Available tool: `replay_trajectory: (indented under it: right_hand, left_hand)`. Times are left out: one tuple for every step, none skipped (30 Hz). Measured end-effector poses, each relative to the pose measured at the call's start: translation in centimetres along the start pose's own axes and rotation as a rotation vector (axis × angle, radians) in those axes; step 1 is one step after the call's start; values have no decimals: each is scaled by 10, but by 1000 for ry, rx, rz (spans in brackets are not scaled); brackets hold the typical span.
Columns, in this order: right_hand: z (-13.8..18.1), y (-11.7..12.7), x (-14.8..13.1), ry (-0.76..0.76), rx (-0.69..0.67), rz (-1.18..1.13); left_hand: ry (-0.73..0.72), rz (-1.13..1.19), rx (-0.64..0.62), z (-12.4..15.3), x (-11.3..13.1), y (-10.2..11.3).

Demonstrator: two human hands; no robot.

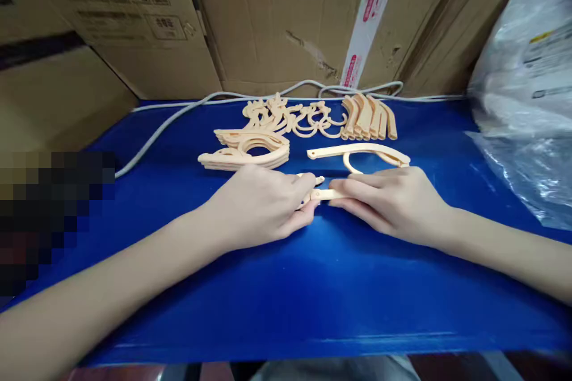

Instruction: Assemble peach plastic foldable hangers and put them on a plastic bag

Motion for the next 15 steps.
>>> replay_trajectory:
  right_hand:
    - [1,0,0,-8,-4,-9]
    - [1,0,1,-17,-9,-19]
    - [2,1,1,-27,-15,-31]
    - [3,1,2,-37,-23,-45]
    - [3,0,2,-51,-34,-64]
    - [3,0,3,-63,-44,-83]
    - [3,0,4,-73,-53,-97]
    - [3,0,4,-79,-59,-108]
    - [3,0,5,-79,-60,-114]
    - [3,0,5,-76,-57,-115]
    - [3,1,5,-70,-53,-114]
    - [3,1,5,-63,-50,-116]
    - [2,1,5,-56,-48,-119]
    - [2,1,5,-49,-46,-121]
    - [2,1,5,-43,-41,-120]
  left_hand:
    - [-6,2,0,0,-1,0]
    - [-10,6,1,1,-1,1]
    - [-13,10,2,1,-2,1]
    - [-15,16,3,1,-2,1]
    - [-16,28,5,1,-2,2]
    - [-15,36,7,1,-2,2]
    - [-12,40,9,1,-3,2]
    - [-9,37,9,1,-3,2]
    - [-4,27,10,0,-3,3]
    - [0,18,9,0,-3,3]
    - [2,17,6,0,-2,3]
    - [5,23,-1,0,-2,3]
    - [6,34,-9,0,-2,4]
    - [7,46,-19,0,-2,4]
    - [5,60,-32,0,-1,4]
Point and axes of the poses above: each hand's wrist, its own z-axis away from the middle knuckle, its own y-axis out of the back of the hand, x = y × z, the point moved 4 cm from there along -z, towards the middle knuckle, and after that the axes turned 6 degrees about x, right-handed, at the moved point
